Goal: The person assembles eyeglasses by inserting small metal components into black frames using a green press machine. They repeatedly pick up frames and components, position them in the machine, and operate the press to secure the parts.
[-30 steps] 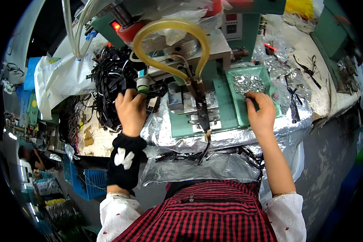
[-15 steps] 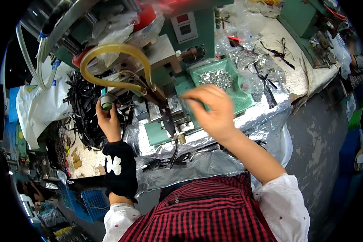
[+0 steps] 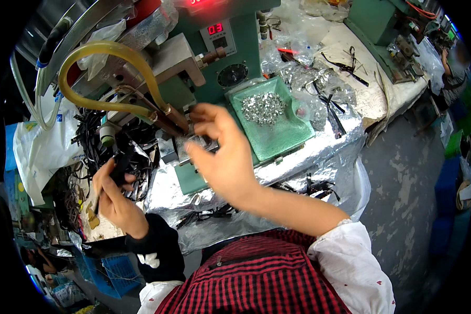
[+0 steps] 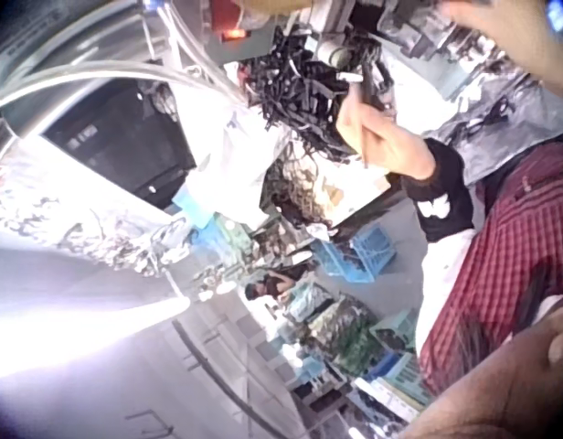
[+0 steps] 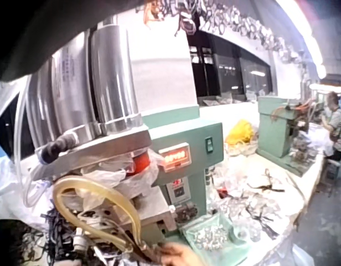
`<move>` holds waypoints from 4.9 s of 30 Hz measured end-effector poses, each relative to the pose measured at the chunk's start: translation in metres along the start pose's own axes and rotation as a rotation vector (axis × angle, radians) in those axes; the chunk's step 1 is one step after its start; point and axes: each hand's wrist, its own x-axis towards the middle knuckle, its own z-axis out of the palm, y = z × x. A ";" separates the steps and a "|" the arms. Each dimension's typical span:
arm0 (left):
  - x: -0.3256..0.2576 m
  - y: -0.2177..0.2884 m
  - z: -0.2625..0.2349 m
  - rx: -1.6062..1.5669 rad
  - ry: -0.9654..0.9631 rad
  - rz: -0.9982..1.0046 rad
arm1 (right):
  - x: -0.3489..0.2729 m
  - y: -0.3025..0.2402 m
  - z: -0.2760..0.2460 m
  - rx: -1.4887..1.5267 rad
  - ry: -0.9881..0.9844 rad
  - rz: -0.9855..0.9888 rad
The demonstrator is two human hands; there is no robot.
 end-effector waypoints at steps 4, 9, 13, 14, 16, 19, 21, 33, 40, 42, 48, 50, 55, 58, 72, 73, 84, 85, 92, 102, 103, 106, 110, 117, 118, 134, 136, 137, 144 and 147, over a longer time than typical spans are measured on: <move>-0.012 0.029 0.020 -0.032 -0.381 0.760 | -0.002 -0.001 -0.039 -0.273 -0.270 -0.077; -0.030 0.026 0.052 0.118 -0.474 0.896 | 0.013 0.056 -0.103 -0.954 -0.054 -0.040; -0.032 0.016 0.063 0.020 -0.434 0.943 | 0.014 0.068 -0.134 -0.930 -0.024 -0.230; -0.031 0.015 0.064 0.030 -0.456 0.952 | 0.018 0.067 -0.139 -0.942 0.136 -0.384; -0.031 0.014 0.063 0.022 -0.439 0.948 | 0.023 0.063 -0.145 -0.755 0.203 -0.197; -0.032 0.015 0.061 0.034 -0.425 0.946 | 0.019 0.059 -0.146 -1.001 0.030 -0.198; -0.033 0.015 0.062 0.029 -0.426 0.917 | 0.011 0.062 -0.144 -1.120 0.034 -0.186; -0.044 0.025 -0.029 0.405 -0.274 0.568 | 0.011 0.084 -0.133 -1.126 0.143 -0.138; 0.041 -0.105 -0.019 0.783 -0.427 0.546 | 0.019 0.086 -0.122 -1.052 0.108 -0.446; 0.050 -0.144 -0.001 0.918 -0.597 0.688 | 0.019 0.085 -0.122 -1.037 0.096 -0.439; 0.051 -0.186 0.000 0.757 -0.531 0.724 | -0.023 0.063 -0.155 -1.078 0.212 -0.333; 0.047 -0.178 -0.008 0.616 -0.441 0.575 | -0.032 0.050 -0.157 -1.058 0.202 -0.292; 0.032 -0.138 -0.004 -0.099 -0.345 -0.006 | -0.008 0.016 -0.103 -0.776 -0.052 -0.326; 0.019 -0.112 0.007 -0.159 -0.291 -0.163 | 0.026 0.015 -0.054 -0.564 -0.133 -0.475; -0.013 0.007 0.009 -0.268 -0.156 0.373 | 0.009 0.007 -0.003 -0.106 -0.043 0.058; -0.012 0.016 0.007 -0.226 -0.238 0.511 | 0.003 0.000 -0.003 -0.007 -0.032 0.062; -0.028 0.021 0.048 0.006 -0.516 0.892 | 0.007 0.056 -0.083 -0.787 0.134 -0.298; -0.029 0.020 0.053 0.004 -0.508 0.917 | 0.017 0.060 -0.098 -0.697 0.189 -0.232; -0.031 0.016 0.058 -0.010 -0.456 0.951 | 0.015 0.064 -0.151 -0.836 0.183 -0.101; -0.063 0.027 0.034 -0.032 -0.499 0.570 | 0.008 0.077 -0.134 -1.506 0.103 -0.102; -0.063 0.028 0.018 -0.013 -0.567 0.551 | 0.007 0.077 -0.132 -1.508 0.098 -0.104; -0.058 0.032 -0.032 0.263 -0.622 0.502 | 0.006 0.073 -0.130 -1.365 0.162 -0.077; -0.014 -0.008 -0.047 0.440 -0.050 0.325 | 0.008 0.072 -0.128 -0.906 0.226 0.018; 0.027 -0.133 0.035 1.017 -0.440 0.283 | 0.008 0.082 -0.125 -0.991 0.135 -0.246; 0.027 -0.149 0.043 1.100 -0.542 0.160 | 0.005 0.081 -0.128 -0.982 0.139 -0.243; 0.031 -0.118 -0.031 -0.299 -0.734 -0.676 | 0.024 0.019 -0.040 -0.502 -0.076 -0.328; 0.009 -0.106 -0.027 -0.366 -0.527 -0.724 | 0.017 0.026 -0.027 -0.407 -0.007 -0.080; 0.001 -0.099 -0.025 -0.506 -0.494 -0.682 | 0.014 0.031 -0.023 -0.280 0.026 -0.086; 0.023 -0.006 -0.006 -0.812 -0.301 -0.121 | -0.003 0.040 0.002 0.189 0.037 0.085; 0.037 0.025 0.022 -0.379 -0.196 0.195 | -0.003 0.035 0.014 0.288 0.100 0.102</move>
